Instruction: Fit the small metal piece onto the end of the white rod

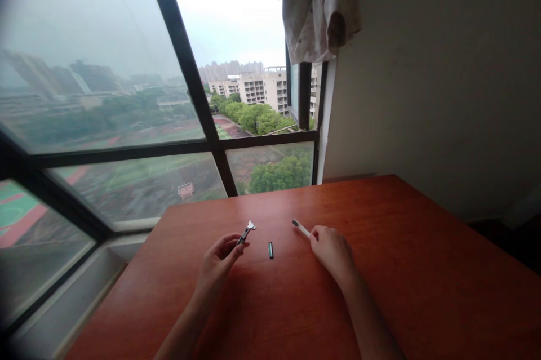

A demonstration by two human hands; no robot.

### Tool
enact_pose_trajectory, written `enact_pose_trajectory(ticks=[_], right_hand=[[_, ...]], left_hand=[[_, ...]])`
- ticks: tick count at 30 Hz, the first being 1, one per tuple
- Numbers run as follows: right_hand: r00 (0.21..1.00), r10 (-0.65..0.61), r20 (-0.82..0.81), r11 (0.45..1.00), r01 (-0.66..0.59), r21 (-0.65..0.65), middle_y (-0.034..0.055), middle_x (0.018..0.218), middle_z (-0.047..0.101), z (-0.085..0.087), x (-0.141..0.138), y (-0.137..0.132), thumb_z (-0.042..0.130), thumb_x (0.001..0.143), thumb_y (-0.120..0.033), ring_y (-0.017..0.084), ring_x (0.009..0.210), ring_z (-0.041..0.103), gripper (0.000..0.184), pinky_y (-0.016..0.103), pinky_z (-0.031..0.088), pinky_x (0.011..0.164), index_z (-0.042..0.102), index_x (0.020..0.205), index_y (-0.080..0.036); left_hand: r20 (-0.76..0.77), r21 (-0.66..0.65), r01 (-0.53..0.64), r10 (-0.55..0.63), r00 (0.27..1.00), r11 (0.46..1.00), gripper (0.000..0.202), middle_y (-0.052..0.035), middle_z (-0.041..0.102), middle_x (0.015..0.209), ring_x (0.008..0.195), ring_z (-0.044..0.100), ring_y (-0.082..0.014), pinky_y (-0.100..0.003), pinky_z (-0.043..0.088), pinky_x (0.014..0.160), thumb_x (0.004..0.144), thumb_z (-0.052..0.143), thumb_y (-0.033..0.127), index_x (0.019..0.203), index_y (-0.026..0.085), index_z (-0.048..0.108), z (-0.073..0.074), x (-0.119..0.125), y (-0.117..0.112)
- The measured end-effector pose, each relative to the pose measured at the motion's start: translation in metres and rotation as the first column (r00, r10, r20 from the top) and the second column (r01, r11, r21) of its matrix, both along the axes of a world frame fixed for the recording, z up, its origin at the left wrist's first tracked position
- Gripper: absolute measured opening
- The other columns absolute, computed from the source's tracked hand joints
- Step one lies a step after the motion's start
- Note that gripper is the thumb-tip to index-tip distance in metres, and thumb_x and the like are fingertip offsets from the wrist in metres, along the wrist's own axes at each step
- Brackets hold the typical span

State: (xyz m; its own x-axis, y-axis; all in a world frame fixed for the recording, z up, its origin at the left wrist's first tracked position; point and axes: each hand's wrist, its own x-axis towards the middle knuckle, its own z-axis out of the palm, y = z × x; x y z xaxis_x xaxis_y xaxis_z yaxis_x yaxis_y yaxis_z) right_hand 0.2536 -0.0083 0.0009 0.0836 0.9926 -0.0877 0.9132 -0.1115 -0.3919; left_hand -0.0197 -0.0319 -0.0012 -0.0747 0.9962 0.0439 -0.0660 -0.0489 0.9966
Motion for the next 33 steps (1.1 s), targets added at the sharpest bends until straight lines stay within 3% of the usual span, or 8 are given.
enact_pose_trajectory(ticks=[6, 11, 19, 33], right_hand=[[0.992, -0.079, 0.093, 0.991, 0.089, -0.102, 0.0080, 0.081, 0.072, -0.006, 0.018, 0.003, 0.052, 0.084, -0.029, 0.021, 0.075, 0.067, 0.020, 0.024, 0.031, 0.052, 0.068, 0.077, -0.020], [0.986, -0.085, 0.142, 0.985, 0.104, -0.135, 0.0116, 0.091, 0.072, -0.005, 0.016, 0.001, 0.054, 0.082, -0.035, 0.026, 0.085, 0.067, 0.021, 0.026, 0.039, 0.060, 0.070, 0.082, -0.020], [0.970, -0.100, 0.221, 0.982, 0.132, -0.136, 0.0148, 0.097, 0.070, 0.004, 0.015, -0.005, 0.054, 0.083, -0.035, 0.031, 0.092, 0.066, 0.023, 0.034, 0.045, 0.068, 0.069, 0.089, -0.020], [0.968, -0.091, 0.235, 0.984, 0.124, -0.129, 0.0166, 0.094, 0.070, 0.008, 0.020, -0.008, 0.050, 0.085, -0.023, 0.031, 0.089, 0.067, 0.020, 0.033, 0.043, 0.064, 0.069, 0.088, -0.018]], left_hand=[[0.014, -0.019, 0.004, -0.003, 1.000, 1.000, 0.026, -0.0084, 0.076, 0.085, 0.089, 0.069, -0.0234, -0.028, 0.051, 0.076, 0.067, 0.076, 0.028, 0.088, 0.016, 0.066, 0.008, 0.001, -0.004], [-0.016, -0.039, -0.078, 0.078, 0.997, 0.996, 0.027, -0.0058, 0.076, 0.082, 0.081, 0.069, -0.0203, -0.026, 0.051, 0.074, 0.065, 0.077, 0.027, 0.088, 0.015, 0.070, 0.011, 0.000, -0.006], [0.005, -0.062, -0.132, 0.133, 0.991, 0.989, 0.027, -0.0051, 0.075, 0.077, 0.075, 0.069, -0.0201, -0.026, 0.053, 0.070, 0.058, 0.081, 0.027, 0.081, 0.015, 0.073, 0.010, 0.001, -0.006], [-0.006, -0.067, -0.162, 0.162, 0.987, 0.985, 0.027, -0.0048, 0.075, 0.075, 0.073, 0.068, -0.0190, -0.027, 0.053, 0.070, 0.057, 0.082, 0.028, 0.079, 0.015, 0.074, 0.013, 0.001, -0.006]])
